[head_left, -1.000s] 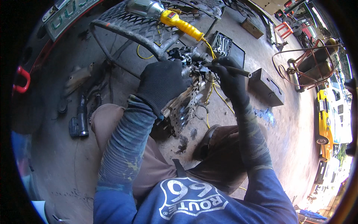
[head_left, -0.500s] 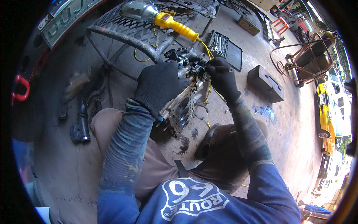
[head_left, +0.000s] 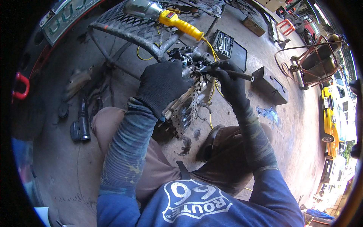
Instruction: The person sits on the garage floor and cleans a disassembled engine block using a blue cloth and a scraper. They wipe the exterior surfaces and scrape residue from the cylinder openings and intake manifold area.
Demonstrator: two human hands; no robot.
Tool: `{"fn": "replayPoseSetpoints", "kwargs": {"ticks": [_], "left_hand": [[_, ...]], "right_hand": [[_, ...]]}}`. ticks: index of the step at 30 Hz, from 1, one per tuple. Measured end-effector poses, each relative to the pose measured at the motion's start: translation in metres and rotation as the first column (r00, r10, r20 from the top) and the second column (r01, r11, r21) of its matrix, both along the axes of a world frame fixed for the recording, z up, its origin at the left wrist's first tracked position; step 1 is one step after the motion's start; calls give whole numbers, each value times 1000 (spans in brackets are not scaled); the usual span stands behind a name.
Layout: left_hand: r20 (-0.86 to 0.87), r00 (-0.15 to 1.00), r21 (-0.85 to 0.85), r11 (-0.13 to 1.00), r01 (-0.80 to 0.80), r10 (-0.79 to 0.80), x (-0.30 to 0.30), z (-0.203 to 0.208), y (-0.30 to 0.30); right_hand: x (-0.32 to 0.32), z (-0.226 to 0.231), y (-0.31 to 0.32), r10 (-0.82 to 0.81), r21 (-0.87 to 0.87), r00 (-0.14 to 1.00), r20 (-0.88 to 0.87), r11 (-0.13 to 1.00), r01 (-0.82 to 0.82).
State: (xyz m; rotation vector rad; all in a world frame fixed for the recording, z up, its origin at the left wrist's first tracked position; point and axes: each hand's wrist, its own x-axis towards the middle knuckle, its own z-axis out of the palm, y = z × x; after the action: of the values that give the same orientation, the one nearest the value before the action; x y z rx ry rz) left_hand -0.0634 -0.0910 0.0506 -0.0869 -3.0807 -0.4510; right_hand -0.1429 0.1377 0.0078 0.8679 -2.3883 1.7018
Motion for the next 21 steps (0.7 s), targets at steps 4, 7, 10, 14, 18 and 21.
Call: {"fn": "replayPoseSetpoints", "kwargs": {"ticks": [4, 7, 10, 14, 18, 21], "left_hand": [[-18, 1000, 7, 1000, -15, 15, 0, -3, 0], [6, 1000, 0, 1000, -15, 15, -1, -3, 0], [4, 1000, 20, 1000, -19, 19, 0, -3, 0], [-1, 1000, 24, 1000, -14, 14, 0, -4, -1], [-65, 998, 27, 1000, 8, -6, 0, -4, -1], [-8, 1000, -28, 999, -20, 19, -2, -4, 0]], "right_hand": [[2, 4, -1, 43, 91, 998, -34, 995, -39], [0, 6, -5, 55, 218, 983, -178, 976, -15], [-5, 8, -11, 67, 277, 952, -299, 961, 20], [-8, 18, -10, -3, 228, 996, 86, 974, -17], [-9, 28, -7, 113, -98, 965, 238, 991, -92], [-12, 28, -10, 207, -201, 938, 277, 967, -155]]}}
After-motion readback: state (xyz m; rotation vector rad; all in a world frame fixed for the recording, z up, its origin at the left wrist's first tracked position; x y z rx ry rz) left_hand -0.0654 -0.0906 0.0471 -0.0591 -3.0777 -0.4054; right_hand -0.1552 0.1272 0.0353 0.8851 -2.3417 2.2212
